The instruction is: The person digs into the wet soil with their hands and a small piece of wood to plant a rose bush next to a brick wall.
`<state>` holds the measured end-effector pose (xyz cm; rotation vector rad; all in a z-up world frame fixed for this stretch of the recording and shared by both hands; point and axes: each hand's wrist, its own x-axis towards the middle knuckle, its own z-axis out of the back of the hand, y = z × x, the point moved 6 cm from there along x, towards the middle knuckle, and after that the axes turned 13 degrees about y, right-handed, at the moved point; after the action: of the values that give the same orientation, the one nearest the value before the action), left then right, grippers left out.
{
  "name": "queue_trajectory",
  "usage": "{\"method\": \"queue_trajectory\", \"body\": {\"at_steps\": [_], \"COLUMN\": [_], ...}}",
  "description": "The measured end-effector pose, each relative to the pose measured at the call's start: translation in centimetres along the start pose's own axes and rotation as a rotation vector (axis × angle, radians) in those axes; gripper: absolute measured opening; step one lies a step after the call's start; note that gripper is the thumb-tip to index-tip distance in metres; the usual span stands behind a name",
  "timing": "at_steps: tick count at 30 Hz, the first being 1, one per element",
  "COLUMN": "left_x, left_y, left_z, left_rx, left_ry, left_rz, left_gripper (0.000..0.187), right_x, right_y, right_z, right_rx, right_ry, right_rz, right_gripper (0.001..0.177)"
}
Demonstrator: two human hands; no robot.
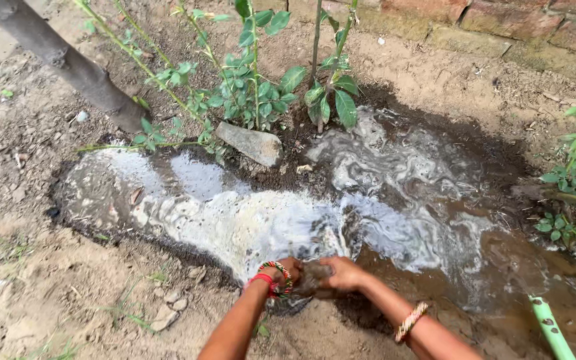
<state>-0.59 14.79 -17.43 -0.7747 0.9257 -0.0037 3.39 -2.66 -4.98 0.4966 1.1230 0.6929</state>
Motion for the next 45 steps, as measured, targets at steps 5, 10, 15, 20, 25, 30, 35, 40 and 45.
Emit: {"method": "queue_trajectory", "body": {"at_steps": [5, 10, 15, 20, 25, 30, 35, 40, 45], "left_x": [-4.1, -5.9, -4.4, -3.4, -2.0, -1.1, 3.3, 7.7, 8.5], "left_y": [0.4, 0.8, -0.5, -6.1, -9.4, -11.0, -8.9, -5.7, -4.7], "left_z": [-1.3, -1.5, 3.6, 12.4, 16.3, 20.1, 21.9, 20.1, 17.5], "left_rx": [0.755, 0.713, 0.743, 0.226, 0.162, 0.280, 0.258, 0.243, 0.312], "left_ry": [0.205, 0.191, 0.131, -0.353, -0.351, -0.232, -0.292, -0.325, -0.280], "left_rz": [0.070, 0.186, 0.181, 0.068, 0.218, 0.385, 0.347, 0.289, 0.269], "left_gripper": [0.047, 0.052, 0.033, 0.050, 0.059, 0.074, 0.068, 0.061, 0.052], "right_x": [-0.4, -0.7, 2.6, 5.2, 7.8, 11.6, 13.9, 16.1, 14.3], "right_y": [3.7, 7.1, 3.4, 0.8, 0.9, 0.8, 1.3, -1.0, -1.0], "right_z": [-7.1, -7.0, 1.4, 10.2, 15.5, 19.9, 21.9, 19.6, 17.1], "right_rx": [-0.417, -0.637, -0.015, -0.185, -0.386, -0.476, -0.421, -0.531, -0.630], "right_ry": [-0.084, -0.025, 0.005, -0.260, -0.248, -0.197, -0.159, -0.131, -0.225], "right_rz": [0.165, 0.048, 0.134, 0.097, -0.084, -0.109, -0.204, -0.278, -0.176], "right_gripper": [0.077, 0.088, 0.048, 0.053, 0.089, 0.109, 0.117, 0.098, 0.095]}}
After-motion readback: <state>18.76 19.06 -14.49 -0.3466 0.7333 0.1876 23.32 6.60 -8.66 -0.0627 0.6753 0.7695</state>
